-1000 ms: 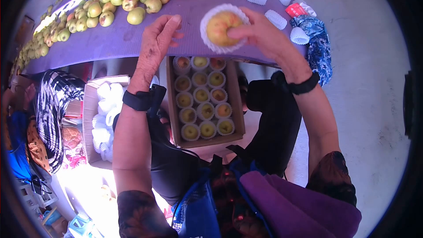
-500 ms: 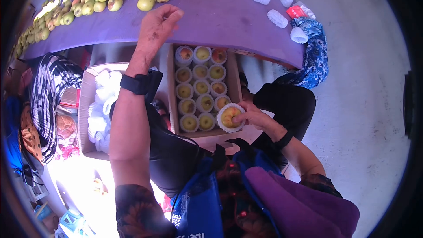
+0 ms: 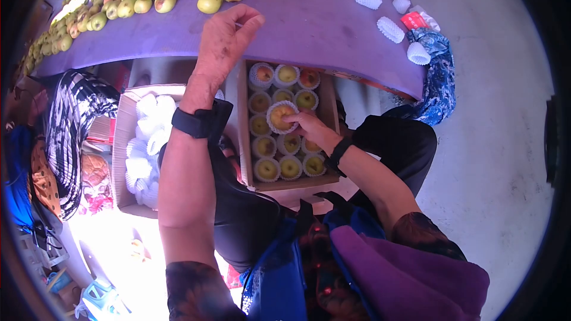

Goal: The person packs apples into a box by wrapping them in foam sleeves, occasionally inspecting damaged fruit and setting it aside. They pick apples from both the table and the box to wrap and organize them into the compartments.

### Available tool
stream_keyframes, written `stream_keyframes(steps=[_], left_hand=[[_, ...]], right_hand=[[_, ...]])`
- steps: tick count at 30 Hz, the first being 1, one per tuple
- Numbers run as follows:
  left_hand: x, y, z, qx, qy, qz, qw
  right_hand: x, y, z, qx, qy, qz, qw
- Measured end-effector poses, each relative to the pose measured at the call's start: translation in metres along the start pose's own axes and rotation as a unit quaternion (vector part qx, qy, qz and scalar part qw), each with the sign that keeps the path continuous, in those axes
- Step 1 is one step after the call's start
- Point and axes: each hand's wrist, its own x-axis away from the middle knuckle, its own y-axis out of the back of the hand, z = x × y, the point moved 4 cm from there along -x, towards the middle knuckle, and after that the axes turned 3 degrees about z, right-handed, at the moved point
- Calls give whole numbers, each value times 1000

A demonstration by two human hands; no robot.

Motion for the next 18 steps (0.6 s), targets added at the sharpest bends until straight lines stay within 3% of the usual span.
stream_keyframes(steps=[4,10,18], left_hand=[[2,-2,-7,-32,-15,-3,999],[-1,-7,-10,-96,-47,-17,994],[-7,-23,-13,-166,-95,1,981]], right_hand=[[-29,-13,-5,-25,-7,-45,999],[-64,-30,-6,-69,26,4,997],[-85,-36,-6,-97,29,-30,994]])
